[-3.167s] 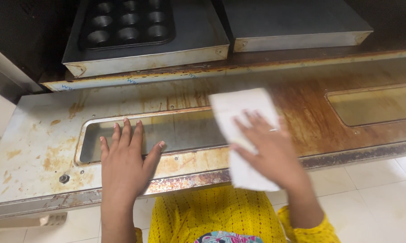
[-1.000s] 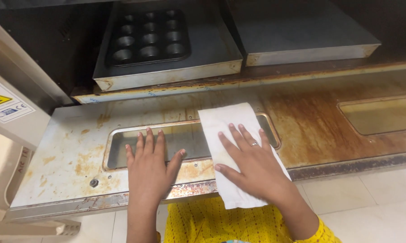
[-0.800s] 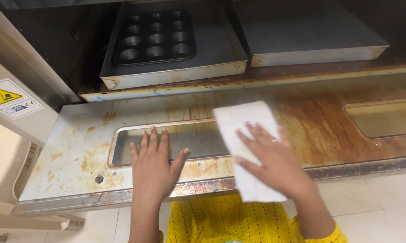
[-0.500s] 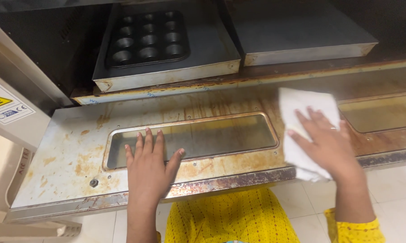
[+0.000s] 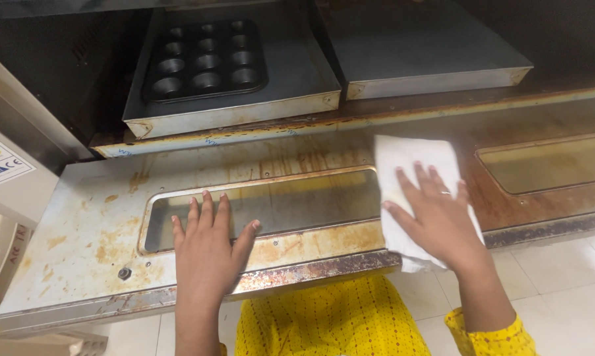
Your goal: The person wipes the metal surface of a commercial oven with a white cloth. They repeatedly rub the surface around a rectangular glass window and along the edges, using both hands to hold and move the cloth.
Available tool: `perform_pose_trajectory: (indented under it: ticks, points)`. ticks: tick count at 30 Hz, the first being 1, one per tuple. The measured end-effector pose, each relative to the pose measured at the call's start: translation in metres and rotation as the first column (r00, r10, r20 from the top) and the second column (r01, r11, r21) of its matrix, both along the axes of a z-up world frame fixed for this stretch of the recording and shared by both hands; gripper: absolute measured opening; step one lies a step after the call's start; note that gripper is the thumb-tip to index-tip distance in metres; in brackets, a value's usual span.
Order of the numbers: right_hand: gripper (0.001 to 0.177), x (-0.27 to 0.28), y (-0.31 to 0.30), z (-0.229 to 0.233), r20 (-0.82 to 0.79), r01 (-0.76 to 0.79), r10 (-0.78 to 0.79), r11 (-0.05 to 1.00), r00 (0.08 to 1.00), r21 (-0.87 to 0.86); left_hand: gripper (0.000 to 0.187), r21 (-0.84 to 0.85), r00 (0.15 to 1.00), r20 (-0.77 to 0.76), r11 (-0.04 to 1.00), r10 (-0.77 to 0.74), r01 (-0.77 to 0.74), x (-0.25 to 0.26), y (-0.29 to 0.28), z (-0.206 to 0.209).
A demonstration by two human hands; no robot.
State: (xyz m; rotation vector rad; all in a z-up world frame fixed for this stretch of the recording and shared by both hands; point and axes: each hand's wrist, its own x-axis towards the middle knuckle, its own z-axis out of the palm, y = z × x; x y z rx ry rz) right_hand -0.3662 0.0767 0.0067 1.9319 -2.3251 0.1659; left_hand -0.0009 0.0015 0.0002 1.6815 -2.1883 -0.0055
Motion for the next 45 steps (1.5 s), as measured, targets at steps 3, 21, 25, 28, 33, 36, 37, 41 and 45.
perform_pose_trajectory:
  ticks: [3, 21, 25, 28, 33, 36, 37, 41, 45]
  points:
    - [0.073, 0.001, -0.01, 0.008, 0.067, -0.114, 0.11, 0.992, 0.992, 0.055, 0.082, 0.001, 1.0, -0.01, 1.0, -0.003, 0.003, 0.0, 0.0, 0.0]
    - [0.08, -0.097, -0.019, -0.001, 0.119, 0.229, -0.237, 0.97, 0.964, 0.082, 0.081, -0.019, 0.999, -0.03, 1.0, -0.011, 0.01, 0.001, 0.002, -0.001]
    - [0.079, -0.04, -0.025, 0.0, 0.059, 0.074, -0.08, 0.992, 0.995, 0.105, 0.082, -0.008, 1.0, -0.028, 1.0, -0.006, 0.006, 0.001, 0.002, -0.001]
    - [0.078, 0.014, -0.026, 0.005, 0.023, -0.106, 0.104, 0.988, 0.994, 0.109, 0.082, -0.02, 0.999, -0.034, 1.0, -0.011, 0.01, 0.001, 0.002, -0.001]
    - [0.074, 0.083, -0.014, 0.017, 0.03, -0.381, 0.38, 0.919, 0.924, 0.1, 0.081, -0.026, 0.999, -0.033, 1.0, -0.01, 0.009, 0.002, 0.003, -0.001]
    - [0.074, 0.096, -0.003, 0.02, 0.052, -0.472, 0.471, 0.881, 0.881, 0.011, 0.081, -0.023, 1.0, -0.022, 1.0, -0.01, 0.009, 0.002, 0.002, -0.002]
    - [0.073, 0.094, -0.004, 0.022, 0.091, -0.465, 0.46, 0.885, 0.883, 0.032, 0.081, -0.02, 1.0, -0.017, 1.0, -0.009, 0.009, 0.002, 0.002, -0.002]
    - [0.071, 0.066, -0.002, 0.024, 0.105, -0.335, 0.326, 0.938, 0.94, 0.085, 0.081, -0.022, 1.0, -0.018, 1.0, -0.016, 0.016, 0.003, 0.001, -0.003]
    - [0.069, 0.015, 0.001, 0.021, 0.107, -0.082, 0.076, 0.995, 0.991, 0.049, 0.081, -0.027, 1.0, -0.014, 0.999, -0.019, 0.019, 0.003, 0.001, -0.003]
